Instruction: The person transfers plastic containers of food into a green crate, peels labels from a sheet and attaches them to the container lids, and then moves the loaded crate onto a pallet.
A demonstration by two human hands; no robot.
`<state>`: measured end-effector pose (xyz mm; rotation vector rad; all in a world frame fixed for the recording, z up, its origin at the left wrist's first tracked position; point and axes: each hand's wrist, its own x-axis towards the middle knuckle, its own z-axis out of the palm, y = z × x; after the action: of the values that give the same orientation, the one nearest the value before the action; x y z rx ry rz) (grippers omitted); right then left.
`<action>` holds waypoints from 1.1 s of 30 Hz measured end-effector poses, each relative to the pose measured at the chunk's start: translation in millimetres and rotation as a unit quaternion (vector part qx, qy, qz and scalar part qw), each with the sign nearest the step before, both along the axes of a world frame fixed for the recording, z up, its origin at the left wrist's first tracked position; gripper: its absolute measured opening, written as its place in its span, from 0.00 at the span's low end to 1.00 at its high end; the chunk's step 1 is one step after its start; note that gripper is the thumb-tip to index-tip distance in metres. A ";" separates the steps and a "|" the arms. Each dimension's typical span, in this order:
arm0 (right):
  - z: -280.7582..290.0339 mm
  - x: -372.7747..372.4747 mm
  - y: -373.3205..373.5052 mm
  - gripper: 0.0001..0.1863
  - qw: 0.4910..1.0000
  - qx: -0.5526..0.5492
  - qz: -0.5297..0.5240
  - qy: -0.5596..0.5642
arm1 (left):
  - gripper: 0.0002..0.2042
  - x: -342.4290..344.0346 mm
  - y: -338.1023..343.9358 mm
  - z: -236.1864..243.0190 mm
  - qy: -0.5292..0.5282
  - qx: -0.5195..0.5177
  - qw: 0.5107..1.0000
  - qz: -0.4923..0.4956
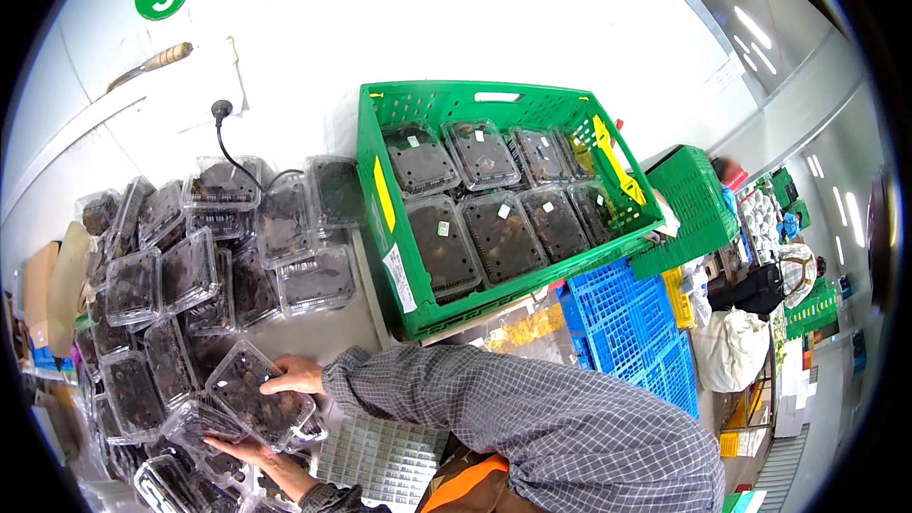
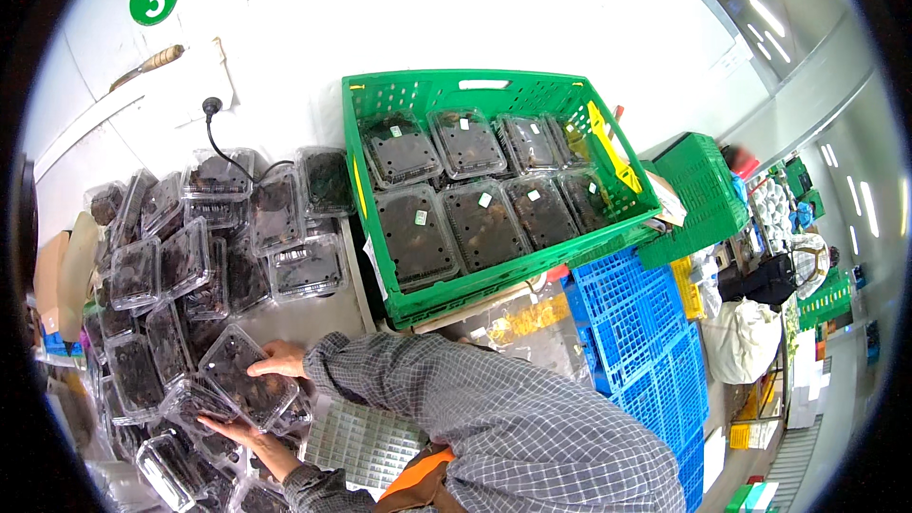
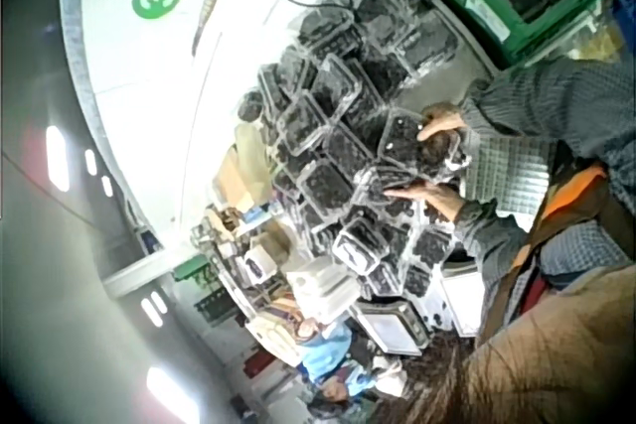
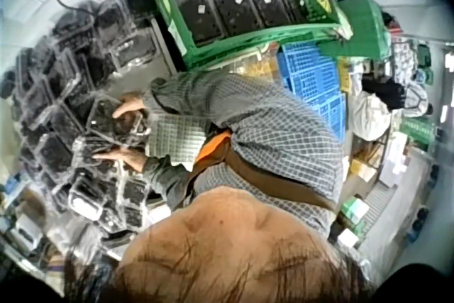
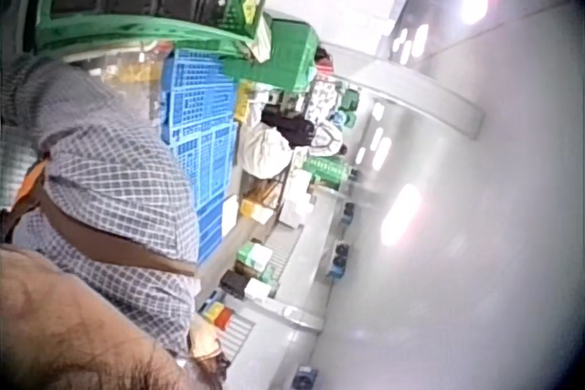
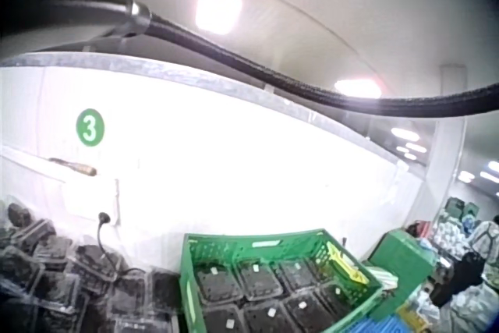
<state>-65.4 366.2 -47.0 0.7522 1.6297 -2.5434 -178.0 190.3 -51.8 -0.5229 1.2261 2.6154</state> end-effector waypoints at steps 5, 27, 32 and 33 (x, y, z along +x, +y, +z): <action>-3.3 19.8 -12.6 0.24 0.996 0.080 -0.013 0.048 | 0.36 9.6 -20.1 0.0 -0.011 0.001 1.000 0.002; 323.0 238.6 214.6 0.27 0.939 0.013 -0.286 0.193 | 0.26 24.6 -37.1 34.3 0.038 -0.018 0.997 -0.059; 222.0 272.8 382.9 0.15 0.956 0.071 -0.273 0.084 | 0.32 63.3 23.8 99.0 0.088 -0.066 0.987 -0.114; 219.8 246.6 375.9 0.14 0.945 0.074 -0.313 0.059 | 0.31 67.8 30.1 108.2 0.109 -0.081 0.983 -0.123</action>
<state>181.2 742.1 172.7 1.3458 1.8732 -2.9343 -110.2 220.4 56.4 -0.1003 1.4755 2.4251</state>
